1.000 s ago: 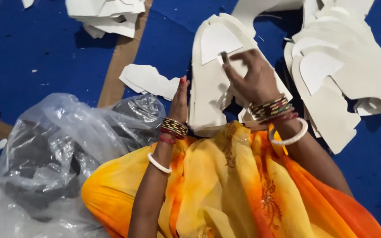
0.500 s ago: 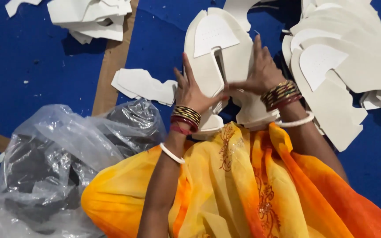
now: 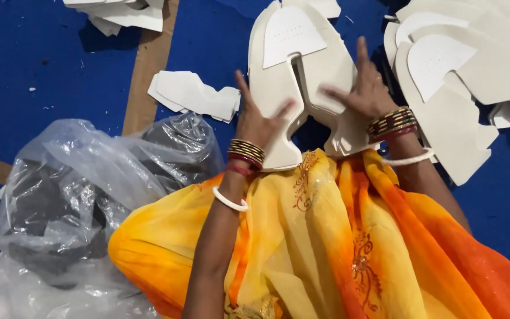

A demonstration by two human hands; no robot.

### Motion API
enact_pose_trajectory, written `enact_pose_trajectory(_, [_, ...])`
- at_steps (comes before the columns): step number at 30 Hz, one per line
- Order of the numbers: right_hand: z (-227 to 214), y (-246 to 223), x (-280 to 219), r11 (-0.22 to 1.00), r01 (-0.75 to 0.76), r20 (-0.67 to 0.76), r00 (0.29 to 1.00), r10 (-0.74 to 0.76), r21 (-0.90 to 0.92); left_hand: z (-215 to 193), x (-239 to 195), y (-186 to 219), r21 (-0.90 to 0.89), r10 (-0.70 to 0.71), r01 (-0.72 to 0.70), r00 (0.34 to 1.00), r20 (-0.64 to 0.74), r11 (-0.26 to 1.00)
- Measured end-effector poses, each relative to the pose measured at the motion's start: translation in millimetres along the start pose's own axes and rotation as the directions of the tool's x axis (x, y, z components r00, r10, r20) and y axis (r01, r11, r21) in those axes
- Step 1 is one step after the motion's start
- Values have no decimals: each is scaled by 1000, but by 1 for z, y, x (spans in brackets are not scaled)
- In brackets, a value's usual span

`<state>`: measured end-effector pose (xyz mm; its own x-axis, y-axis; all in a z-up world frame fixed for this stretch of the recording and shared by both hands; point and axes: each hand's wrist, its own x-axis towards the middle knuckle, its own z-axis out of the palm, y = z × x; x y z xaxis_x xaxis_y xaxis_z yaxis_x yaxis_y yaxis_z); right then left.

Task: Organizing and stacking white foam shoe components on the floor.

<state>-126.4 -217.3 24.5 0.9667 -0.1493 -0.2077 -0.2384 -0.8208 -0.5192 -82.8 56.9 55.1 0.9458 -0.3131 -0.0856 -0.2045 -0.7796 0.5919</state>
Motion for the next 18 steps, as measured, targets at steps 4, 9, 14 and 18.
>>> enact_pose_trajectory(4, [-30, -28, -26, 928, -227, 146, 971, 191, 296, 4, 9, -17, -496, -42, 73, 996, 73, 865])
enact_pose_trajectory(9, [-47, -56, -49, 868, -354, 283, 922, 263, 347, -30, -1, -11, -293, -96, 167, 965, 244, 941])
enact_pose_trajectory(14, [-33, -30, -42, 858, -344, 170, 938, 301, 382, 21, 37, -153, -239, -105, 33, 951, -292, 970])
enact_pose_trajectory(18, [-29, -28, -50, 904, -233, -1, 968, 250, 358, -25, 63, -202, 11, -211, 252, 832, -512, 968])
